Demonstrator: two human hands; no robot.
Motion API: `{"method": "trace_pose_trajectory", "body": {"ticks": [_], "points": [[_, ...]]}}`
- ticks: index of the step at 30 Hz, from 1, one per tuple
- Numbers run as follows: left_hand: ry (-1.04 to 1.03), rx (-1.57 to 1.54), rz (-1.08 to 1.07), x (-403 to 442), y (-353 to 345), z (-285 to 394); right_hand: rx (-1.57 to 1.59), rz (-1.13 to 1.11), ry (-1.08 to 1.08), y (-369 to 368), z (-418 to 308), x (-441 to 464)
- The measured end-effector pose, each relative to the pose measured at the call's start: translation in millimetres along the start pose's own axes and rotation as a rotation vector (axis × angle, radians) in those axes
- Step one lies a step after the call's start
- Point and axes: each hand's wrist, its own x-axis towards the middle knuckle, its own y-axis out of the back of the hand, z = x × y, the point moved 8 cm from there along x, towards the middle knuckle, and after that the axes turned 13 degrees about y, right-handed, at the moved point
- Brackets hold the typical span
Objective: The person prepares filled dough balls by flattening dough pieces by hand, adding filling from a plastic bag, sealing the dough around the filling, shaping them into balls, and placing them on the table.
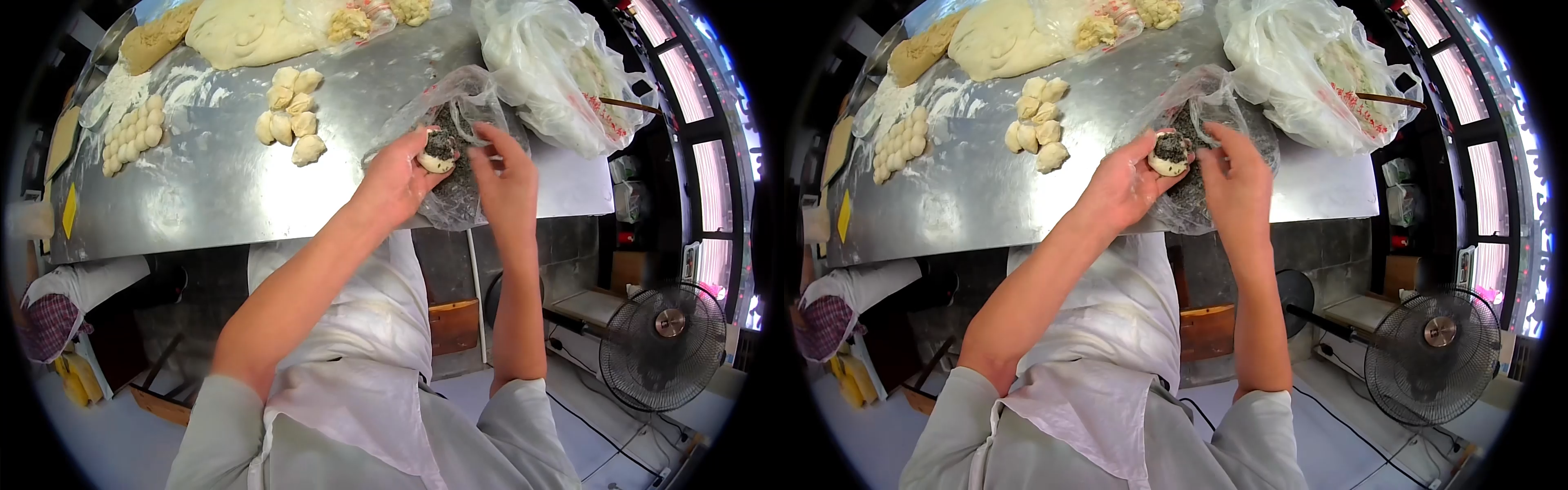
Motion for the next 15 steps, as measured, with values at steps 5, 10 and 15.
{"method": "trace_pose_trajectory", "body": {"ticks": [5,10,15], "points": [[-0.041,0.070,-0.057,0,-9,-1,0.127,-0.048,-0.030,-22,5,-2],[-0.097,0.179,0.055,3,-2,-2,0.164,0.012,0.039,-33,5,-8],[-0.175,0.211,0.131,4,-4,-5,0.087,0.070,0.127,-33,-4,-13]]}}
